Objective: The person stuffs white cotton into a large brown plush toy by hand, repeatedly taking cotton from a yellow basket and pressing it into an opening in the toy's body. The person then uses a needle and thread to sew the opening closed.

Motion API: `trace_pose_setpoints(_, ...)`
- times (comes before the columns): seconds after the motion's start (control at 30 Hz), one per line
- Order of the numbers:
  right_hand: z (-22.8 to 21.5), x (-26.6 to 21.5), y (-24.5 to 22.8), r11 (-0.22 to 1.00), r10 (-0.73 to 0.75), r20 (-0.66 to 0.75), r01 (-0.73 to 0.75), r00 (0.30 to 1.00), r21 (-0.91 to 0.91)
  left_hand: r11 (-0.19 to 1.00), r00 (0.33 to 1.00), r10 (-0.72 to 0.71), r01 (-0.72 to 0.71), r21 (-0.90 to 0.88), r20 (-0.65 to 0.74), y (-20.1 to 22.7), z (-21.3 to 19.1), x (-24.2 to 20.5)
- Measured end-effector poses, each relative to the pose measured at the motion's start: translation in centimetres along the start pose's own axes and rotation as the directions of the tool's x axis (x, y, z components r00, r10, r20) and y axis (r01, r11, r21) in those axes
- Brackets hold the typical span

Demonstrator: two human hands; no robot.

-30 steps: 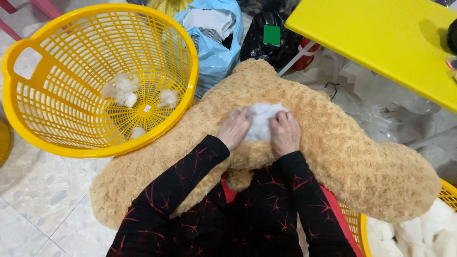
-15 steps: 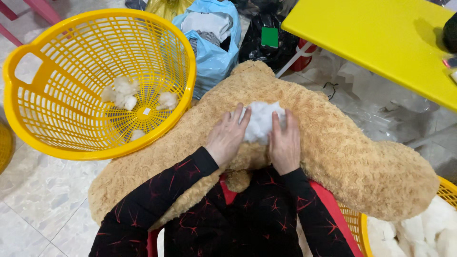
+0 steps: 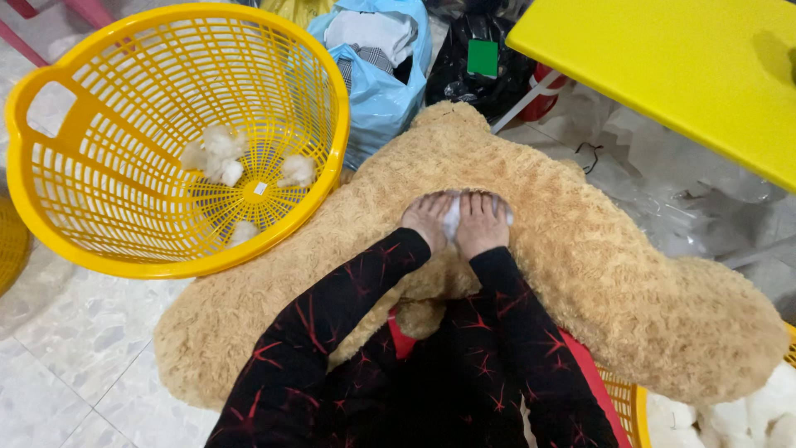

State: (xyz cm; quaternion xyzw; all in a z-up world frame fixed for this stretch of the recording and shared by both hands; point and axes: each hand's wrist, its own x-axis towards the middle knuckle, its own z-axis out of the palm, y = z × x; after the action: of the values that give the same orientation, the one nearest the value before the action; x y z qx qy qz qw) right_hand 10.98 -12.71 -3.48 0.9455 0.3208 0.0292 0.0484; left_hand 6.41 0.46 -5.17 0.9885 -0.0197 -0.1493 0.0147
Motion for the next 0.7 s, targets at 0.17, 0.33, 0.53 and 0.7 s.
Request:
trace_pose_setpoints(0.17,-2.6,1.5,-0.3,0.996,-0.004,0.144,-0.009,0.99,0.084,0.998,0.993,-0.02,0.028,-0.064,0.113,-0.2,-1.6,-0.2)
trace_pose_setpoints(0.33,-9.2,-3.9,1.7,0.898,-0.274,-0.148,0.308,0.95,0.314,0.975,0.977,0.187,-0.198,-0.105,-0.106,-1.5,-6.8,-7.4)
trace_pose_setpoints(0.53,-16.9,-7.8,0.5,0.918,-0.239,-0.192,0.286,0.952,0.274,0.91,0.91,0.203,-0.312,-0.273,-0.362,-3.7,-11.5,-16.9)
trace_pose_setpoints(0.7,-19.4,-5.2,-6.1,0.802,-0.315,-0.423,0.477,0.85,0.36,0.893,0.838,0.196,-0.366,-0.26,-0.51,-12.0,-12.5,-18.7)
